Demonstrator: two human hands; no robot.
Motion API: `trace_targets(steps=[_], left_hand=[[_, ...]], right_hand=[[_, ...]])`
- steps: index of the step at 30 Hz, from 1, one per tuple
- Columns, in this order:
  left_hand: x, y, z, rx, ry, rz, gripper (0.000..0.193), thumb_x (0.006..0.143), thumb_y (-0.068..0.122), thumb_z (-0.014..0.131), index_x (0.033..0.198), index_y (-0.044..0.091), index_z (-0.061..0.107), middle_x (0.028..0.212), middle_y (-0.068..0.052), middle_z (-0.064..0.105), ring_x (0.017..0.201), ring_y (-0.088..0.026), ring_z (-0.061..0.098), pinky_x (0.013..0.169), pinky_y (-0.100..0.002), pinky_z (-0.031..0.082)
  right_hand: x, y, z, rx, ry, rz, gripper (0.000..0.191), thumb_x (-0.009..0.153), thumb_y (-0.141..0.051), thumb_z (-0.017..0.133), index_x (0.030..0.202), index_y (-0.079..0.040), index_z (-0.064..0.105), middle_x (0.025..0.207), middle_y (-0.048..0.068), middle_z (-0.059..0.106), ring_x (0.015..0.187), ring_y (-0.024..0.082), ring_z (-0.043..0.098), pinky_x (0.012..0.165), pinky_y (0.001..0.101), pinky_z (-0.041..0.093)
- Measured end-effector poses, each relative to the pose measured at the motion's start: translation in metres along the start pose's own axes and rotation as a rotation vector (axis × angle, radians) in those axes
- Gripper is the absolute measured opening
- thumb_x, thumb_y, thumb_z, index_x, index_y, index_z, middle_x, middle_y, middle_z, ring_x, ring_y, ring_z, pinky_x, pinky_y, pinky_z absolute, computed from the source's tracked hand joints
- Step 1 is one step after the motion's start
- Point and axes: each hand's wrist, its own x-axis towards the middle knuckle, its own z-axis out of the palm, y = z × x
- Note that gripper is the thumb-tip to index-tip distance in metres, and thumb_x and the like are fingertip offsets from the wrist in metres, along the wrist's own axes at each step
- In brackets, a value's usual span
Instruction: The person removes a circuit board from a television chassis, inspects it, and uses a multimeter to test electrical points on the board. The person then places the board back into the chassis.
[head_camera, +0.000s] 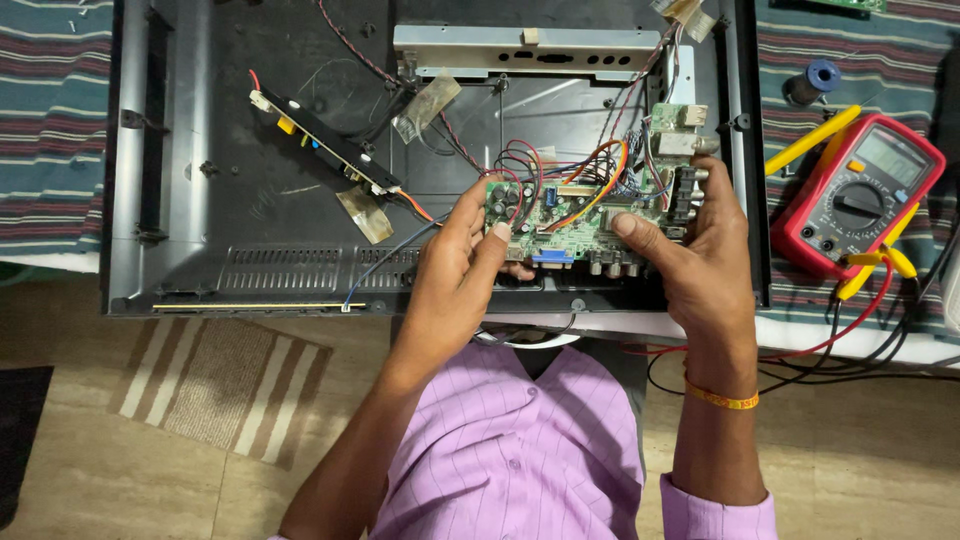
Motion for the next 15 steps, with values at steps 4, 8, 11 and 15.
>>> trace_targets(steps=[4, 8, 11, 15], left_hand=[[0.001, 0.008, 0.007, 0.034, 0.041, -0.003, 0.056, 0.102, 0.015, 0.063, 0.149, -0.002, 0.037, 0.117, -0.01, 0.065, 0.095, -0.011, 0.065, 0.07, -0.029, 0.064], [-0.001, 0.019, 0.012, 0.203, 0.087, -0.06, 0.072, 0.085, 0.026, 0.081, 0.137, 0.002, 0.038, 0.11, -0.014, 0.067, 0.083, -0.016, 0.069, 0.06, -0.032, 0.06], [-0.001, 0.022, 0.019, 0.455, 0.167, 0.05, 0.078, 0.083, 0.035, 0.087, 0.135, 0.003, 0.039, 0.105, -0.019, 0.072, 0.084, -0.029, 0.074, 0.069, -0.042, 0.058], [0.0, 0.019, 0.033, 0.696, 0.312, 0.035, 0.074, 0.084, 0.041, 0.084, 0.131, 0.004, 0.042, 0.093, -0.024, 0.073, 0.083, -0.046, 0.071, 0.071, -0.053, 0.053]], right_hand=[[-0.001, 0.0, -0.001, -0.029, -0.021, -0.042, 0.061, 0.089, -0.001, 0.082, 0.139, 0.003, 0.048, 0.123, 0.01, 0.067, 0.112, 0.015, 0.068, 0.099, 0.0293, 0.059], [-0.002, 0.002, -0.002, -0.081, -0.046, -0.073, 0.062, 0.088, 0.0, 0.082, 0.14, 0.001, 0.046, 0.127, 0.009, 0.064, 0.116, 0.015, 0.066, 0.099, 0.0291, 0.058], [-0.003, 0.002, -0.003, -0.079, -0.044, -0.062, 0.061, 0.09, 0.001, 0.081, 0.14, 0.001, 0.047, 0.126, 0.009, 0.064, 0.114, 0.014, 0.066, 0.098, 0.0293, 0.058], [-0.003, 0.002, -0.004, -0.09, -0.063, -0.09, 0.062, 0.09, 0.001, 0.081, 0.142, 0.001, 0.047, 0.13, 0.007, 0.062, 0.119, 0.014, 0.064, 0.103, 0.029, 0.056]])
